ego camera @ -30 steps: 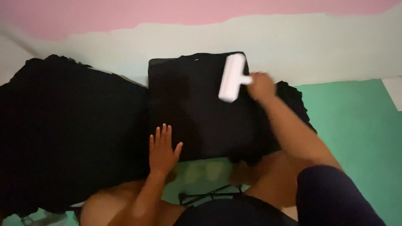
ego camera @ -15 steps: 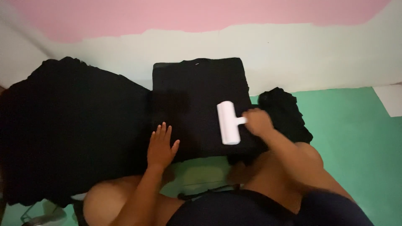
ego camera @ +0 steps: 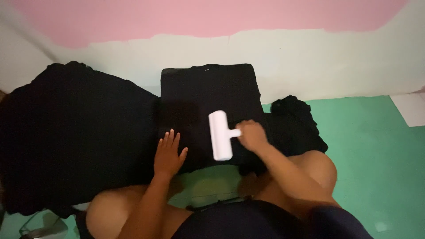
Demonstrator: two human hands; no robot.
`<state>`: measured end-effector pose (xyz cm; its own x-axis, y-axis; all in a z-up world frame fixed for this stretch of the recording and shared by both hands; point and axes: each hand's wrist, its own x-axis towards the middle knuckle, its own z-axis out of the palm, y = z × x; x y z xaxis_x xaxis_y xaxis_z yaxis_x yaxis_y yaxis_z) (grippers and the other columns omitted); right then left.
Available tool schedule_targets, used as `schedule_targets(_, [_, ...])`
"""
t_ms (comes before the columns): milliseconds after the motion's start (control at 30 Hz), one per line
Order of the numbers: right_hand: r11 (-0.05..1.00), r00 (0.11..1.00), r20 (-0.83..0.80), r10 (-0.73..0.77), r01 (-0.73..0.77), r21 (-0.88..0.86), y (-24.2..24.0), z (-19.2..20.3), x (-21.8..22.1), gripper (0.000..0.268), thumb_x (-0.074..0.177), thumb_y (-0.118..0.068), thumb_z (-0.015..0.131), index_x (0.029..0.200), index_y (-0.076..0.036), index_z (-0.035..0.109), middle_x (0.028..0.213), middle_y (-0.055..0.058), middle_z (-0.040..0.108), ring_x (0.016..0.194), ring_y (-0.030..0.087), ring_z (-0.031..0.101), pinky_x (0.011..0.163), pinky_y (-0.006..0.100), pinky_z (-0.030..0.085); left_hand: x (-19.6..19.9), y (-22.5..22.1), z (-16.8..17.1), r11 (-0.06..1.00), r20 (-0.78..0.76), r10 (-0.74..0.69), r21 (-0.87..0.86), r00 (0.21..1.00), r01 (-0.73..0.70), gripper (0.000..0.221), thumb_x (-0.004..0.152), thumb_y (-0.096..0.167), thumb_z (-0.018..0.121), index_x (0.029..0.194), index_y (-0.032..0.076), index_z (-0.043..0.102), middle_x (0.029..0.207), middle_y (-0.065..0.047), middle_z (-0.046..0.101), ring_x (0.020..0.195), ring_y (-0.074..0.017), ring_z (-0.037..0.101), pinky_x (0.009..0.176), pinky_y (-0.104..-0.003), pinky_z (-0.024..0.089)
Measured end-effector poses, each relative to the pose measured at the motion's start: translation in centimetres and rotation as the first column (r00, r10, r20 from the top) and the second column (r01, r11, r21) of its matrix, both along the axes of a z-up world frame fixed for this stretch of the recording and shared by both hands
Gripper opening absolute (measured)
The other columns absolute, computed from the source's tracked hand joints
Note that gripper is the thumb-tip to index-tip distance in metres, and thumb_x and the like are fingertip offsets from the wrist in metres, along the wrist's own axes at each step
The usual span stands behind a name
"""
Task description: Using a lint roller to remove debris from black t-shirts to prepare them for printing or packaging.
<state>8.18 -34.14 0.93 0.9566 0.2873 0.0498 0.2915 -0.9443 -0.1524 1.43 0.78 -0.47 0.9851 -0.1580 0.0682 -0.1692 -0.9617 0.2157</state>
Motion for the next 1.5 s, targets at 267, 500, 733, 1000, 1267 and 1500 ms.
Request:
schedule_targets(267, [0.987,0.999,-0.043,-0.011,0.004,-0.160,-5.5,-2.0,1.4,0.018,0.086,-0.029,0.061,0.088,-0.017,0.075,0.087,0.009,0.075,0.091,0.034,0.071,0.080,0.048,0.056,-0.5,-0.2,0.9,0.999,0.025,-0.007,0.048,1.000,0.006,0.066,0.103,0.053,0.045,0.156,0.012,0.044,0.163,-0.015,0.040,0.152,-0.0299,0.037,0.126,-0.048,0.026])
schedule_targets(500, [0.907,0.962,0.071,-0.264,0.273,-0.321,-14.6,0.8,0.8,0.019,0.087,-0.028,0.062,0.093,-0.020,0.078,0.087,0.006,0.075,0.090,0.030,0.072,0.078,0.044,0.057,-0.5,-0.2,0.2,1.000,0.111,-0.019,0.019,0.994,0.017,0.065,0.103,0.050,0.050,0.153,0.010,0.047,0.159,-0.018,0.045,0.149,-0.0330,0.041,0.124,-0.050,0.029])
schedule_targets(733, [0.979,0.986,0.082,-0.142,0.152,-0.137,-4.9,1.0,0.1,0.016,0.086,-0.029,0.065,0.085,-0.017,0.074,0.084,0.008,0.072,0.088,0.033,0.071,0.077,0.047,0.058,-0.3,-0.1,-0.3,0.997,0.055,-0.009,0.075,0.998,0.005,0.067,0.102,0.055,0.044,0.155,0.013,0.045,0.163,-0.014,0.041,0.152,-0.0300,0.037,0.126,-0.048,0.027])
schedule_targets(1000, [1.000,0.999,-0.049,0.014,-0.014,0.005,1.6,-3.9,0.4,0.025,0.091,-0.029,0.054,0.086,-0.017,0.074,0.086,0.009,0.073,0.089,0.036,0.069,0.079,0.047,0.054,-0.3,0.1,-0.3,0.999,0.065,-0.024,0.032,0.998,0.022,0.062,0.104,0.050,0.046,0.154,0.014,0.047,0.163,-0.012,0.040,0.152,-0.0293,0.036,0.126,-0.047,0.026])
schedule_targets(1267, [0.949,0.983,0.034,-0.180,0.182,-0.257,-9.8,0.9,2.1,0.029,0.094,-0.030,0.054,0.081,-0.014,0.073,0.077,0.011,0.072,0.081,0.035,0.072,0.073,0.048,0.056,-0.5,-0.1,0.5,0.999,0.059,-0.023,0.027,0.998,0.021,0.062,0.102,0.049,0.049,0.153,0.013,0.048,0.162,-0.015,0.042,0.150,-0.0314,0.039,0.125,-0.049,0.028])
schedule_targets(1500, [0.951,0.964,0.094,-0.250,0.262,-0.163,-8.9,2.2,2.1,0.026,0.096,-0.025,0.055,0.087,-0.011,0.075,0.080,0.012,0.073,0.083,0.037,0.071,0.074,0.048,0.056,-0.4,0.0,0.8,1.000,0.004,-0.017,-0.010,1.000,0.017,0.062,0.103,0.049,0.047,0.154,0.013,0.046,0.164,-0.015,0.039,0.152,-0.0306,0.035,0.127,-0.049,0.024])
